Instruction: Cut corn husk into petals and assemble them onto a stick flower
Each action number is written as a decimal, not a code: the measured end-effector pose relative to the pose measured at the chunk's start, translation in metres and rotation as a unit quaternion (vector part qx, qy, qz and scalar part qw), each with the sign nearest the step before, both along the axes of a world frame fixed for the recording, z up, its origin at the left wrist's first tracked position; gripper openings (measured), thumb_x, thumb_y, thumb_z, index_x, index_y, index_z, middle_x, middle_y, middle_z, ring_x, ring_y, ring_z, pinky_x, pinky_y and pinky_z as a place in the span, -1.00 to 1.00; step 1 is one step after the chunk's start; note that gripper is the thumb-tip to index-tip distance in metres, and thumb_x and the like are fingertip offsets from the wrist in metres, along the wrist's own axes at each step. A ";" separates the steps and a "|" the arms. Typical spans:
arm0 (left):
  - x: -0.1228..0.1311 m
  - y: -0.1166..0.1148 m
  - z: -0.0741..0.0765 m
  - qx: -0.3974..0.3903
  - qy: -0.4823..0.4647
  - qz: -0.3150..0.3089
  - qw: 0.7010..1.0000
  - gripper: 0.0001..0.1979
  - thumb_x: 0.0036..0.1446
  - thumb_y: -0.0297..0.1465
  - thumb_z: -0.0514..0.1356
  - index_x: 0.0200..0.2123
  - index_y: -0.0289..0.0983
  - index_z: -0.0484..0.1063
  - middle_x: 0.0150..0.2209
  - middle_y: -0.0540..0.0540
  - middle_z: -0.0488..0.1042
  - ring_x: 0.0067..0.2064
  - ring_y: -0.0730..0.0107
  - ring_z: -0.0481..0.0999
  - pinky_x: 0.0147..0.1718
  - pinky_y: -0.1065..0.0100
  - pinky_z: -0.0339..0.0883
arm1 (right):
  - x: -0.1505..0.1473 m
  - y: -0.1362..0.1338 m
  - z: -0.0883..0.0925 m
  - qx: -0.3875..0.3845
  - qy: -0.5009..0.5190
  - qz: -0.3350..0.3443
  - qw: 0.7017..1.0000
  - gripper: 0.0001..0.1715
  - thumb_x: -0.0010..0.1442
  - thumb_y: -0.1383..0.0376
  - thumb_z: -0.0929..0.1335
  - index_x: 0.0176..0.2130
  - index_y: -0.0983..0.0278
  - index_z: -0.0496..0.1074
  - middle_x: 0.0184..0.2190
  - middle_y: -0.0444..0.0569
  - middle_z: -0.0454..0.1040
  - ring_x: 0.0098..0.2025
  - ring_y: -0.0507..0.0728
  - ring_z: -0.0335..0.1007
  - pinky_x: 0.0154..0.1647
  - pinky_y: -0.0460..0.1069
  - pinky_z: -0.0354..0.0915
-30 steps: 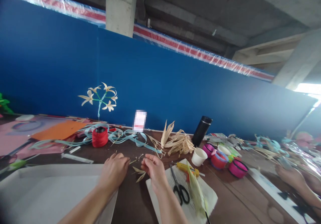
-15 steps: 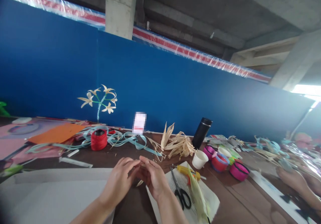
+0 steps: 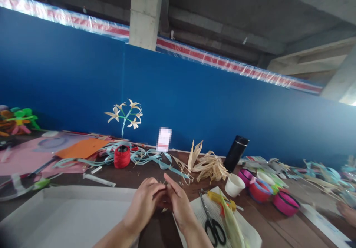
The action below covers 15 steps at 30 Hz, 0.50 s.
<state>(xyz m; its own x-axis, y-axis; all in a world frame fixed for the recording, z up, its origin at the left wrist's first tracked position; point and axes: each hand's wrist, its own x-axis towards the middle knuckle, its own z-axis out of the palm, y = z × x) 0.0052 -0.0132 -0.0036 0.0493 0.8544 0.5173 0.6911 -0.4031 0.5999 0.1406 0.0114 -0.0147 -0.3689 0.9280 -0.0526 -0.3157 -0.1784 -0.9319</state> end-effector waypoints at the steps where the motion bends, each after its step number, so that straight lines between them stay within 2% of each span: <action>1: 0.000 0.000 0.000 0.006 0.001 -0.004 1.000 -0.83 0.12 -0.39 0.07 -0.45 -0.18 0.44 -0.43 -0.03 0.34 -0.31 0.38 0.30 -0.34 0.39 0.14 | 0.000 0.000 0.000 -0.002 0.001 0.000 1.000 -0.42 0.09 0.11 0.34 0.10 0.15 0.24 -0.37 -0.06 0.49 -0.34 0.11 0.42 -0.28 0.04 0.31; 9: -0.001 0.003 -0.004 0.062 -0.015 -0.027 0.998 -0.75 0.15 -0.38 0.03 -0.50 -0.21 0.43 -0.48 -0.03 0.34 -0.34 0.40 0.29 -0.36 0.38 0.13 | -0.001 0.002 0.003 0.000 -0.003 -0.010 1.000 -0.45 0.11 0.12 0.33 0.07 0.19 0.26 -0.41 -0.07 0.47 -0.37 0.10 0.42 -0.34 0.02 0.33; 12: -0.003 0.006 -0.007 0.056 -0.043 -0.031 0.997 -0.79 0.15 -0.40 0.03 -0.46 -0.20 0.42 -0.45 -0.02 0.35 -0.33 0.40 0.30 -0.34 0.37 0.14 | -0.001 0.006 0.006 0.007 -0.033 -0.036 0.999 -0.47 0.09 0.10 0.34 0.04 0.21 0.30 -0.31 -0.02 0.49 -0.32 0.14 0.43 -0.32 0.03 0.34; 15: -0.006 0.012 -0.014 0.062 -0.072 -0.007 0.995 -0.85 0.13 -0.43 0.06 -0.42 -0.20 0.41 -0.43 -0.03 0.37 -0.33 0.37 0.31 -0.31 0.34 0.17 | 0.000 0.013 0.013 0.012 -0.064 -0.085 0.994 -0.50 0.07 0.07 0.34 -0.03 0.24 0.35 -0.20 0.05 0.48 -0.27 0.16 0.44 -0.34 0.01 0.35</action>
